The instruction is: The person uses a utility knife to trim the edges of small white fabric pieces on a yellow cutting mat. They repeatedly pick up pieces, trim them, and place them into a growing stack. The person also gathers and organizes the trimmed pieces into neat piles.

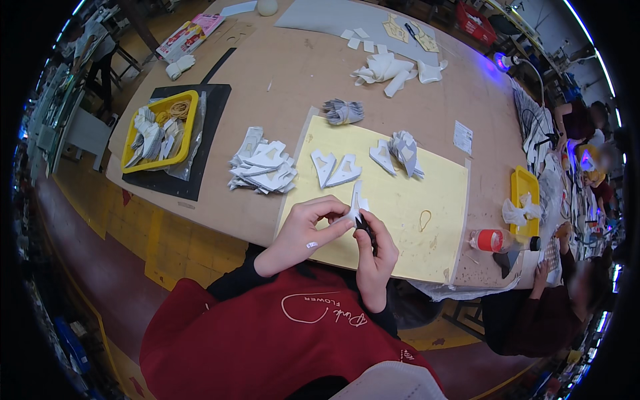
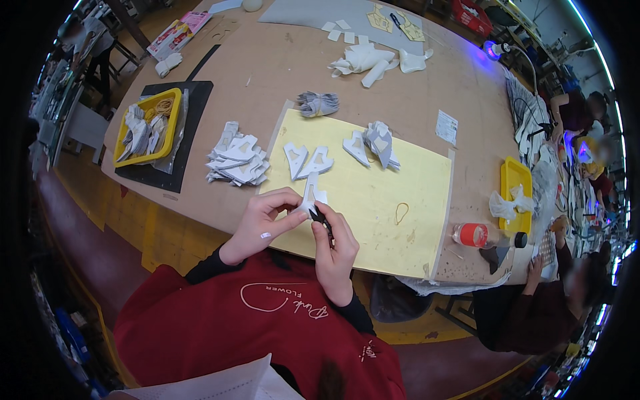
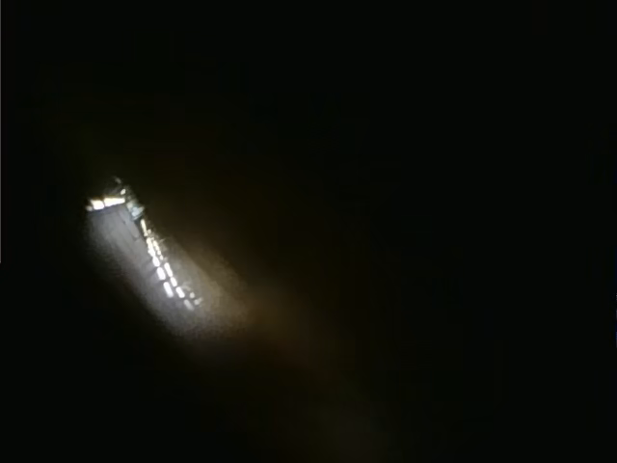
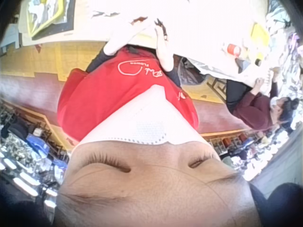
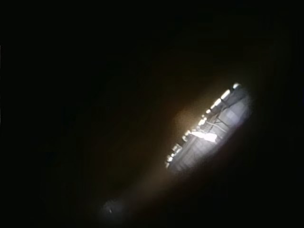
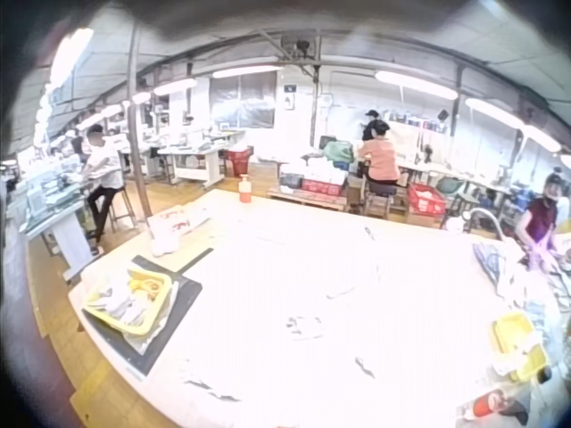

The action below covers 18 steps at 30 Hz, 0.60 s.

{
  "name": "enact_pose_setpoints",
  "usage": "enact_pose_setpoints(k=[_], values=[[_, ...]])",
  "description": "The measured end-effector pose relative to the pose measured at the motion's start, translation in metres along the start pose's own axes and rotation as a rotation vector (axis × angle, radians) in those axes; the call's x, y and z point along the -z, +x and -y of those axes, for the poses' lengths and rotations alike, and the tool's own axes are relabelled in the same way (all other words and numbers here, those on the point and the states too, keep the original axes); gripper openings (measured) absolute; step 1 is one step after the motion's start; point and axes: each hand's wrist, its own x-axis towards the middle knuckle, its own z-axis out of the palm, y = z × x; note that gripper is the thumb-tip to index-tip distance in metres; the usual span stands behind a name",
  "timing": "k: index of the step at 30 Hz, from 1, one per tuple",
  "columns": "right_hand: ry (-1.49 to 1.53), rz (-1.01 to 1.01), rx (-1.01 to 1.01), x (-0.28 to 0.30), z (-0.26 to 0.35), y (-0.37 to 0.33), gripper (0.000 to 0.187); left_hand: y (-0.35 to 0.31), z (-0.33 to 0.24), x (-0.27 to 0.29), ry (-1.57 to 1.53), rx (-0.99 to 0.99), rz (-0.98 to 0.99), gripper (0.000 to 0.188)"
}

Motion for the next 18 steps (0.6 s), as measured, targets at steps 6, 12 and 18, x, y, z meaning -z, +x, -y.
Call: enact_pose_setpoints(k=[6, 12, 18], values=[[0.018, 0.037, 0.009, 0.005, -0.001, 0.002, 0.028, 0.000, -0.001, -0.001, -0.220, 0.091, 0.008, 0.013], [0.064, 0.035, 0.066, 0.004, -0.006, 0.003, 0.027, 0.001, 0.002, 0.003, -0.210, 0.096, 0.025, 0.020], [0.706, 0.107, -0.381, 0.010, -0.013, -0.003, 0.029, 0.000, 0.003, 0.002, -0.260, 0.174, 0.041, 0.017]])
